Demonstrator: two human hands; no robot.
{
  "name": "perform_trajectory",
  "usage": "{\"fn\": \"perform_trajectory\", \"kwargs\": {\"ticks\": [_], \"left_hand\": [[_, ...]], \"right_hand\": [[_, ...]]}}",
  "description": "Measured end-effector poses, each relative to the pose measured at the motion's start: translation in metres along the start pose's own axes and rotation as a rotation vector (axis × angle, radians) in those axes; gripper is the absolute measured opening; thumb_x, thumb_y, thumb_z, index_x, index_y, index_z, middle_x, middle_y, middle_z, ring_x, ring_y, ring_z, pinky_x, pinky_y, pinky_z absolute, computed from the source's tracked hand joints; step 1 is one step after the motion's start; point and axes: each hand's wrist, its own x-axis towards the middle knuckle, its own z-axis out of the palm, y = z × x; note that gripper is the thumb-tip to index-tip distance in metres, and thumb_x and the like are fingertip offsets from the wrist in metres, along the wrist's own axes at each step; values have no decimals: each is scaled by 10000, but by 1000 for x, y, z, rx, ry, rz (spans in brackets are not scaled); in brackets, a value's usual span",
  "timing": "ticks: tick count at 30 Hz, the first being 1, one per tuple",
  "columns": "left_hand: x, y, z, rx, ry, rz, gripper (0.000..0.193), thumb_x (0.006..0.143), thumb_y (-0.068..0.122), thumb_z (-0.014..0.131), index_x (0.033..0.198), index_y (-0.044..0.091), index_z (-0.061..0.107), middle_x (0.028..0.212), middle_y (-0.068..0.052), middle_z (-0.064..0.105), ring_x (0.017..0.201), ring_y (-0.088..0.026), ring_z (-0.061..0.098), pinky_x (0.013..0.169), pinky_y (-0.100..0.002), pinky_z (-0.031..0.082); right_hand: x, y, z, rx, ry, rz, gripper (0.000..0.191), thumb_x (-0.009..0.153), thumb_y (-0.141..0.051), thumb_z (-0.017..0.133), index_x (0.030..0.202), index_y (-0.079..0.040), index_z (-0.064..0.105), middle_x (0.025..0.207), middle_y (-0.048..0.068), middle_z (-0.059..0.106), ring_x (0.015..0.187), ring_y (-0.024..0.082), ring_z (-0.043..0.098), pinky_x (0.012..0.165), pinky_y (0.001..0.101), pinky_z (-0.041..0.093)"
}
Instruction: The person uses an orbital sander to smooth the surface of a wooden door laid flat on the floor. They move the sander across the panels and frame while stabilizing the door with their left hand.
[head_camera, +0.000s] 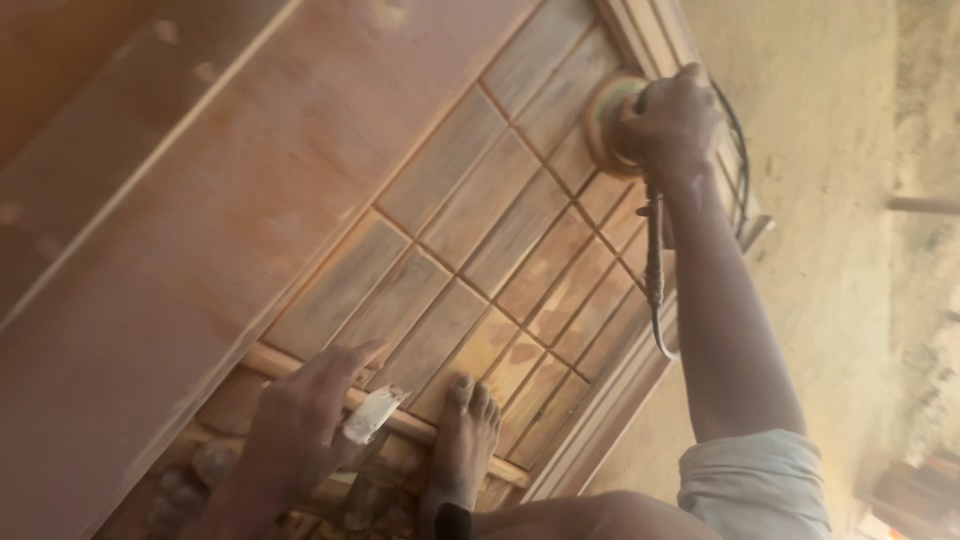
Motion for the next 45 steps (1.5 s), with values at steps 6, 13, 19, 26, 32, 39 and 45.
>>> {"fn": "perform_trajectory", "kwargs": {"ticks": [6,13,19,26,32,39,45], "left_hand": [[9,0,1,-20,27,34,665,696,158,751,1337,127,575,1116,-119,723,974,-340,706,739,-441,574],[13,-3,-2,-9,122,126,681,702,169,765,1345,78,560,1111,-144,713,985,-340,705,750,-437,580],[11,-7,-10,-38,116,49,667,703,152,755,1339,86,565,1079,-84,734,985,-260,730,718,-391,593],[11,-11,-15,-60,108,31,633,733,165,747,1336,86,571,1098,-77,737,985,-256,728,701,-383,589],[11,-12,-20,-82,151,30,603,748,164,738,1326,82,586,1080,-92,731,995,-257,727,751,-388,594],[10,-14,-21,-73,145,15,631,724,129,728,1332,60,573,1105,-101,722,1021,-256,714,808,-398,587],[8,-18,-20,-69,131,-13,675,691,123,751,1339,66,571,1088,-94,725,1017,-248,713,825,-408,582]], "right_hand": [[0,0,0,10,56,-26,622,901,-307,764,1263,124,500,1074,272,674,985,368,718,836,425,611],[10,-15,-13,-167,36,-24,654,873,-353,776,1271,86,499,1064,290,650,979,429,688,828,453,591],[17,-21,-18,-193,-16,-11,644,897,-366,760,1279,89,513,1044,258,682,953,390,717,829,437,615],[14,-20,-13,-111,-33,48,699,900,-368,744,1331,113,476,1032,249,690,928,374,745,791,416,652],[6,-18,-11,-60,68,-38,686,890,-335,756,1293,146,478,1042,305,687,967,429,717,892,460,593],[1,-20,-8,-64,106,-1,627,866,-342,776,1251,84,524,1075,299,683,1009,431,700,907,470,575],[-10,-29,-13,53,45,99,619,895,-317,736,1288,88,481,1043,290,683,973,413,728,862,456,612]]}}
